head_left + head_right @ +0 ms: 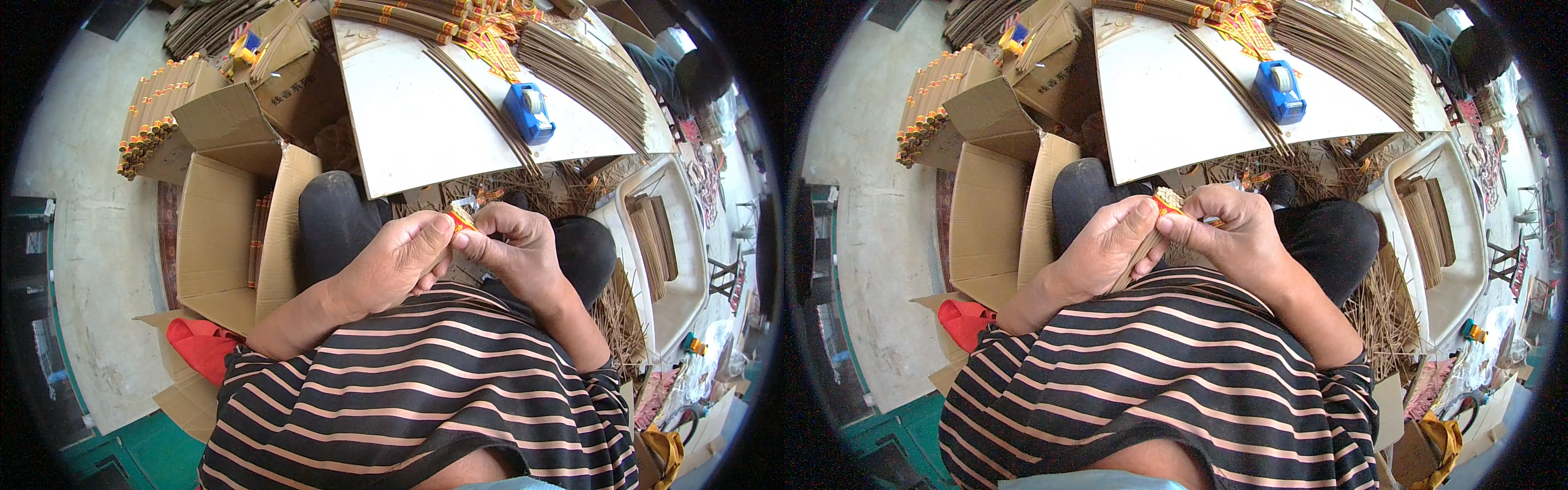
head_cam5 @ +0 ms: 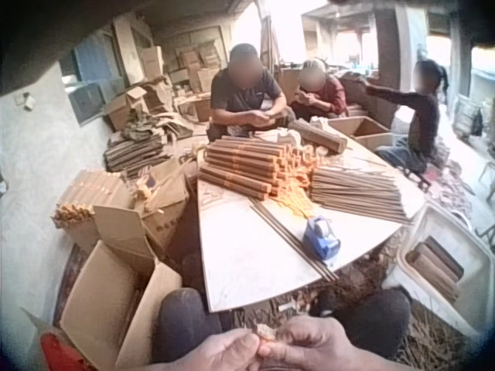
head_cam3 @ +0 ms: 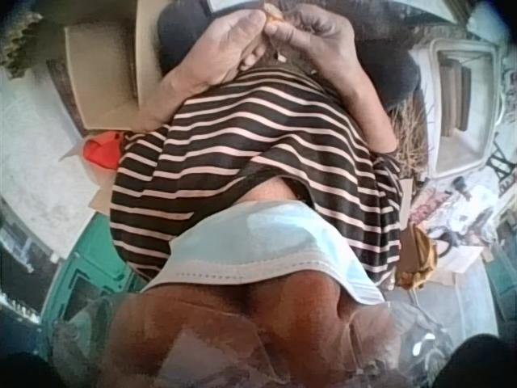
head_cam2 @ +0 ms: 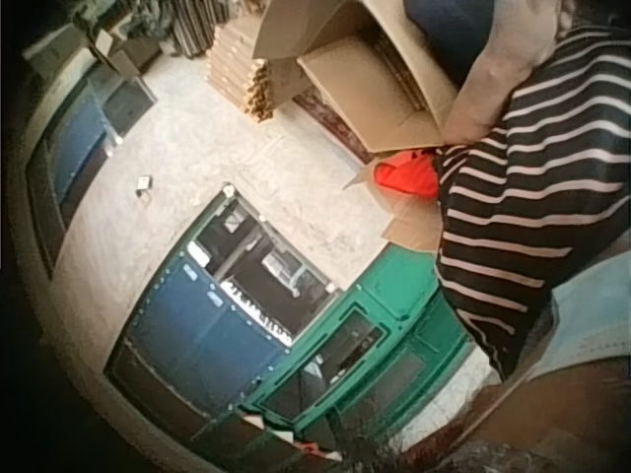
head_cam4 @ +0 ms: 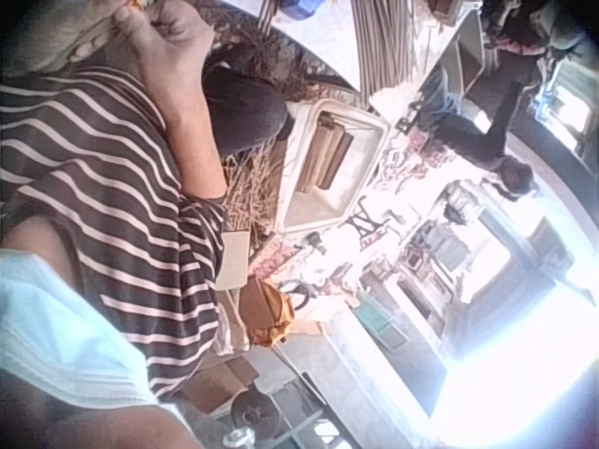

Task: The person gathers thin wooden sticks into bundles, aligns them, and secures them with small paper bands. The person places the finished bundles into a cardboard box.

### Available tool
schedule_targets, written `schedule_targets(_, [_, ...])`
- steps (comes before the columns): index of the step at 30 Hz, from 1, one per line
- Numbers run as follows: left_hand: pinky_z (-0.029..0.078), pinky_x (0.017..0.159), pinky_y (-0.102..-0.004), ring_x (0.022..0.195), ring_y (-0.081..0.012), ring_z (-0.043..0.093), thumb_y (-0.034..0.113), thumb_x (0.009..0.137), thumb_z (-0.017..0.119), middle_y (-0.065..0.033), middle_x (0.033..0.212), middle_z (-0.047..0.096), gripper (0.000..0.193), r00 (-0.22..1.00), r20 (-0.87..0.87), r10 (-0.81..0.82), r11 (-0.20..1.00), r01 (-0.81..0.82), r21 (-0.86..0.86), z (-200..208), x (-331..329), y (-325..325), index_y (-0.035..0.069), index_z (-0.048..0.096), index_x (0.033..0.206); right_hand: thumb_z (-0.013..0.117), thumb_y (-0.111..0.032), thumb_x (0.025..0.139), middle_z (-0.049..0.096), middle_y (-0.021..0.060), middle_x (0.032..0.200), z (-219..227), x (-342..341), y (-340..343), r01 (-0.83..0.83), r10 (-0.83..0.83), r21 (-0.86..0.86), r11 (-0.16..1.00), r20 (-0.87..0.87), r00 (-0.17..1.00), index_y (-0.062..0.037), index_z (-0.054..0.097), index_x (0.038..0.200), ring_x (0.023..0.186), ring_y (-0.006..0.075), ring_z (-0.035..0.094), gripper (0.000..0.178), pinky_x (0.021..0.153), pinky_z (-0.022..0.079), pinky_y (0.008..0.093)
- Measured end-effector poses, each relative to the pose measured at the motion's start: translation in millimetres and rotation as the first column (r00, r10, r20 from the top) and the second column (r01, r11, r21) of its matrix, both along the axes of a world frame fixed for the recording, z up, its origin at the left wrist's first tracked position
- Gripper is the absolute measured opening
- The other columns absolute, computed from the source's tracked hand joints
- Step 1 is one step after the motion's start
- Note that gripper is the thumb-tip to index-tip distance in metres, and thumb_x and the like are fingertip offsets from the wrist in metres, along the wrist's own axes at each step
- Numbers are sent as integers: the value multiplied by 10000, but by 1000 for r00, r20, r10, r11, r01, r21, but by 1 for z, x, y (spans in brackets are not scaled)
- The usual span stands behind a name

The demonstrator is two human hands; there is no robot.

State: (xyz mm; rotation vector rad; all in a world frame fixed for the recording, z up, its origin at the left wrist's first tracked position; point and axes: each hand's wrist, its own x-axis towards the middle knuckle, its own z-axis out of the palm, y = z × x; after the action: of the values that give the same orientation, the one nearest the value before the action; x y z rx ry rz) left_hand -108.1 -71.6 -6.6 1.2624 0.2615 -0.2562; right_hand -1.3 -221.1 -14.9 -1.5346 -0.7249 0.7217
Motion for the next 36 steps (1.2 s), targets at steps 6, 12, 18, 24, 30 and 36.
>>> schedule_targets(6, [346, 455, -144, 528, -33, 409, 422, 959, 326, 5, 658, 460, 436, 1000, 19, 4, 1000, -4, 17, 4, 1, -2, 18, 485, 996, 700, -204, 787, 555, -6, 650, -8, 3, 1, -16, 34, 90, 996, -204, 978, -22, 611, 706, 593, 64, 476, 217, 516, 395, 212])
schedule_targets(12, [353, 462, -154, 533, -38, 415, 398, 968, 322, 2, 655, 460, 410, 999, 29, 42, 999, -43, 32, 0, 2, -4, 24, 490, 981, 713, -183, 773, 548, -15, 669, -20, 8, 5, 6, 20, 116, 993, -226, 974, -31, 596, 710, 602, 62, 464, 201, 528, 389, 204])
schedule_targets(18, [370, 494, -176, 549, -53, 428, 383, 969, 331, -3, 657, 470, 409, 991, 40, 128, 970, -133, 204, 1, 2, -10, 16, 509, 959, 792, -204, 664, 506, 12, 723, -26, 13, 11, 162, -186, 127, 979, 211, 960, -41, 543, 741, 677, 105, 474, 307, 620, 411, 226])
schedule_targets(24, [380, 514, -221, 568, -87, 445, 349, 969, 361, -26, 644, 482, 390, 980, 125, 157, 908, -193, 371, 1, 1, -18, -3, 524, 929, 732, -173, 751, 514, -35, 674, 14, -1, 0, 115, -107, -188, 975, 53, 993, -2, 608, 765, 607, 40, 432, 211, 539, 373, 168])
schedule_targets(30, [394, 497, -255, 544, -131, 480, 327, 968, 375, -81, 595, 483, 386, 965, 222, 137, 884, -220, 412, -10, 1, -23, -8, 514, 837, 649, -196, 827, 543, 45, 660, 14, -2, -7, 36, -18, -196, 980, 96, 995, 53, 636, 841, 599, 80, 473, 249, 527, 405, 220])
schedule_targets(36, [403, 520, -178, 583, -56, 444, 382, 970, 318, 1, 689, 461, 419, 992, 124, -4, 905, -49, 423, -7, 0, -18, -2, 484, 995, 635, -237, 833, 551, 43, 721, 10, 4, -12, -46, 57, -177, 983, 60, 997, 44, 632, 902, 641, 92, 481, 289, 552, 410, 235])
